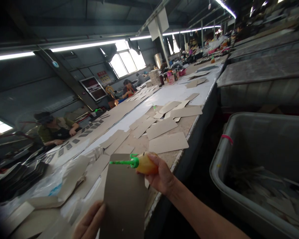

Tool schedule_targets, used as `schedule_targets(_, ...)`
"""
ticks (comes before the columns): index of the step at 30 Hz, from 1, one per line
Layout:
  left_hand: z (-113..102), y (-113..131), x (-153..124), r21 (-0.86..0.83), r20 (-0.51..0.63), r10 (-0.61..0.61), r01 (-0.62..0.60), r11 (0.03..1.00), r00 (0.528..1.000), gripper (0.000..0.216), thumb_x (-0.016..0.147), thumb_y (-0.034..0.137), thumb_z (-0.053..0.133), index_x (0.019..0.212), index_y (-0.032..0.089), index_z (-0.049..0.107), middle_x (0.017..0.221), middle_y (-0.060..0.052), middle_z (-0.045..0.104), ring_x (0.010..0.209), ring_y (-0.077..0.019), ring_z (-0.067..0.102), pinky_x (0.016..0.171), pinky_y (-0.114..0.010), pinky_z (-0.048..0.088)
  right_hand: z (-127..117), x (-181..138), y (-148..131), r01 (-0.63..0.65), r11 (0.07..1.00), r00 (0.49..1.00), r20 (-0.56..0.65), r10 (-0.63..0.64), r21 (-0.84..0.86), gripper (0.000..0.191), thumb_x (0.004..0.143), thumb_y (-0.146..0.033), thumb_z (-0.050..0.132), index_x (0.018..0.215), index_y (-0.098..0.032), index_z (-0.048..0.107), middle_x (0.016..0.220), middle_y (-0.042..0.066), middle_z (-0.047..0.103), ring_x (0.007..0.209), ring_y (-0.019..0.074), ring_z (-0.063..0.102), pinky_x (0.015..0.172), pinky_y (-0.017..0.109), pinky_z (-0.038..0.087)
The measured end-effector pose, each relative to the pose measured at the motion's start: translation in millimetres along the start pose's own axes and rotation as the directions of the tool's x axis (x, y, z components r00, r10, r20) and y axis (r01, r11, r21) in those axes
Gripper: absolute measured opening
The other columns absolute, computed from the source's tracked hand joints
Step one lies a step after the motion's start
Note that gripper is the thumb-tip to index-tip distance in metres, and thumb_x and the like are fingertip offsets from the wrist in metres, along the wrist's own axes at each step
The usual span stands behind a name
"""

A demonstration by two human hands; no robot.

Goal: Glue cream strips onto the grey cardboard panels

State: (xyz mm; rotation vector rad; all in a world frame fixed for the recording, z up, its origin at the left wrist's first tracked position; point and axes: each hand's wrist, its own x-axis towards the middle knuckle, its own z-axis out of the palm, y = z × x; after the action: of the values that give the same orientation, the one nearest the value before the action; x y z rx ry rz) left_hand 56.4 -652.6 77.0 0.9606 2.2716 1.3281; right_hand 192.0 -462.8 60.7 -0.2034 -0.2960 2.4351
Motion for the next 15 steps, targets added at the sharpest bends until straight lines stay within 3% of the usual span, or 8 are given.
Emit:
schedule_targets(3, 11.9, 2.8, 1.4, 0.005, -0.147, 0.059, -0.059, 0.998, 0.987, 0.049, 0.077, 0.054, 0.054, 0.115, 0.024, 0.050, 0.113, -0.006, 0.064, 0.102, -0.0227, 0.060, 0.084, -0.032, 0.049, 2.8, -3.1, 1.9, -0.007, 1.000, 1.000, -0.030, 0.007, -0.019, 0.013, 0.076, -0.027, 0.065, 0.080, -0.016, 0.059, 0.079, 0.003, 0.066, 0.068, 0.0170, 0.062, 0.060, 0.029, 0.050)
schedule_targets(4, 15.0, 5.9, 2.5, 0.088, -0.224, 0.116, -0.098, 0.991, 0.968, 0.049, 0.078, 0.053, 0.054, 0.117, 0.025, 0.048, 0.119, -0.007, 0.060, 0.106, -0.0233, 0.059, 0.086, -0.035, 0.048, 3.5, -4.2, 2.8, -0.008, 1.000, 0.999, -0.045, 0.007, -0.022, 0.013, 0.075, -0.026, 0.065, 0.080, -0.016, 0.059, 0.079, 0.003, 0.066, 0.068, 0.0170, 0.062, 0.060, 0.029, 0.050)
schedule_targets(6, 20.0, 13.9, 5.7, 0.333, -0.310, 0.344, -0.238, 0.912, 0.886, 0.040, 0.079, 0.048, 0.055, 0.113, 0.026, 0.052, 0.122, -0.008, 0.057, 0.110, -0.0246, 0.055, 0.091, -0.039, 0.045, 5.3, -6.2, 4.6, -0.003, 1.000, 0.997, -0.076, 0.001, -0.023, 0.011, 0.075, -0.025, 0.065, 0.079, -0.017, 0.059, 0.078, 0.002, 0.066, 0.067, 0.0164, 0.062, 0.061, 0.029, 0.051)
schedule_targets(8, 24.4, 21.9, 10.2, 0.532, -0.264, 0.605, -0.410, 0.741, 0.751, 0.028, 0.081, 0.038, 0.057, 0.105, 0.023, 0.059, 0.113, -0.009, 0.059, 0.106, -0.0241, 0.054, 0.091, -0.039, 0.043, 7.9, -8.2, 6.3, -0.005, 1.000, 0.995, -0.098, 0.003, -0.022, 0.011, 0.075, -0.025, 0.066, 0.077, -0.017, 0.059, 0.077, 0.002, 0.066, 0.067, 0.0162, 0.062, 0.062, 0.030, 0.051)
schedule_targets(10, 28.8, 28.5, 15.6, 0.610, -0.174, 0.753, -0.531, 0.588, 0.635, 0.022, 0.082, 0.029, 0.058, 0.101, 0.019, 0.061, 0.101, -0.010, 0.059, 0.097, -0.0218, 0.054, 0.086, -0.036, 0.044, 11.0, -10.2, 7.5, -0.016, 1.000, 0.995, -0.103, 0.014, -0.018, 0.011, 0.074, -0.024, 0.066, 0.076, -0.017, 0.058, 0.078, 0.002, 0.066, 0.068, 0.0164, 0.062, 0.063, 0.031, 0.052)
schedule_targets(12, 32.5, 33.1, 20.7, 0.630, -0.121, 0.793, -0.571, 0.526, 0.598, 0.020, 0.082, 0.023, 0.057, 0.101, 0.017, 0.061, 0.095, -0.008, 0.057, 0.089, -0.0192, 0.053, 0.080, -0.032, 0.046, 14.0, -12.6, 8.4, -0.022, 1.000, 0.997, -0.079, 0.020, -0.017, 0.012, 0.074, -0.025, 0.067, 0.077, -0.017, 0.059, 0.078, 0.002, 0.067, 0.068, 0.0168, 0.062, 0.062, 0.031, 0.052)
schedule_targets(15, 35.0, 37.4, 25.1, 0.604, -0.084, 0.805, -0.612, 0.510, 0.587, 0.020, 0.083, 0.019, 0.057, 0.102, 0.017, 0.061, 0.091, -0.006, 0.056, 0.085, -0.0171, 0.052, 0.076, -0.028, 0.046, 18.0, -16.3, 9.1, -0.031, 0.999, 1.000, -0.005, 0.031, -0.025, 0.014, 0.074, -0.027, 0.067, 0.080, -0.015, 0.061, 0.081, 0.004, 0.067, 0.069, 0.0169, 0.062, 0.062, 0.031, 0.052)
